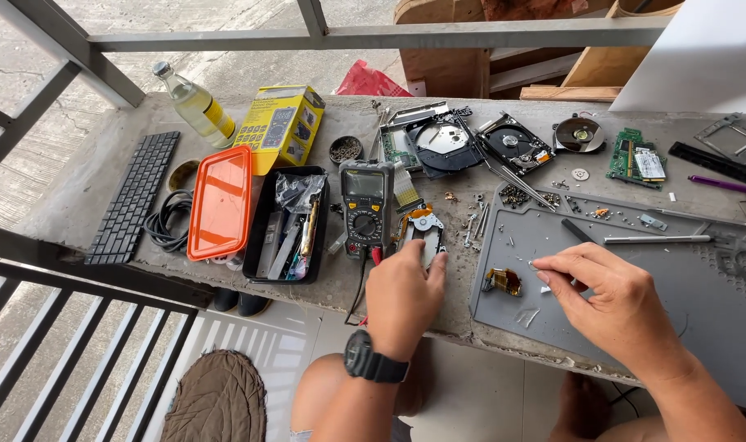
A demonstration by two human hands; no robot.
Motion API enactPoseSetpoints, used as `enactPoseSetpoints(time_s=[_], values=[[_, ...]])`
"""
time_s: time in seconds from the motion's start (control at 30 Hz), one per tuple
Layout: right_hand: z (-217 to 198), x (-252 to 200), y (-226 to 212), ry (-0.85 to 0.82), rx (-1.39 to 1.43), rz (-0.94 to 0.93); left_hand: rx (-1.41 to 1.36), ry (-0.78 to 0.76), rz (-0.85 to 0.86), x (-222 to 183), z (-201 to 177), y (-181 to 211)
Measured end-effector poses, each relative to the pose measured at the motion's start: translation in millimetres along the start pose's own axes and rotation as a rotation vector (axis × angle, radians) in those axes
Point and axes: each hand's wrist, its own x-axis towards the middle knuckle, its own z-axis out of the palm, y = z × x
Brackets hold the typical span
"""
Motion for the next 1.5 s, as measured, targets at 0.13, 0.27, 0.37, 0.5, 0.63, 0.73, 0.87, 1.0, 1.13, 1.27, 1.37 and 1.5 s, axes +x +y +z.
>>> enactPoseSetpoints(time_s=[0.13,0.27,0.37,0.5,0.63,0.73,0.87,1.0,1.13,1.27,1.37,1.5], values=[[-2.3,1.1,-3.1,0.008,0.009,-0.005,0.15,0.081,-0.003,4.2,24.0,-0.9],[-5.7,1.3,-4.0,0.016,0.001,-0.005,0.155,0.126,-0.011,8.4,30.6,5.8],[-9.0,1.8,-5.0,0.027,0.0,-0.023,0.158,0.155,-0.033,12.0,40.8,6.3],[-13.7,1.0,-4.6,0.038,-0.008,-0.035,0.103,0.149,-0.092,11.9,42.7,12.9],[-17.6,1.5,-5.1,0.047,0.009,-0.032,0.067,0.044,-0.209,9.2,42.4,10.1],[-19.0,1.6,-4.0,0.046,0.011,-0.043,0.017,0.012,-0.242,5.1,29.6,15.1],[-20.6,2.0,-6.8,0.052,0.009,-0.04,0.04,0.003,-0.237,1.4,31.2,16.7],[-20.1,3.0,-9.7,0.058,0.043,-0.01,-0.012,0.083,-0.116,-8.6,22.3,29.2],[-15.4,-2.7,-7.8,0.045,0.203,0.219,-0.096,0.226,0.172,-26.8,4.7,59.8],[-21.1,-0.9,-17.3,-0.045,0.613,0.599,-0.208,0.258,0.349,-52.1,2.6,97.4],[-22.0,-6.9,-14.3,-0.018,0.844,0.577,-0.184,0.351,0.413,-59.5,21.7,102.0],[-19.7,-6.7,-11.1,0.057,0.801,0.6,-0.225,0.333,0.493,-52.8,25.0,102.3]])
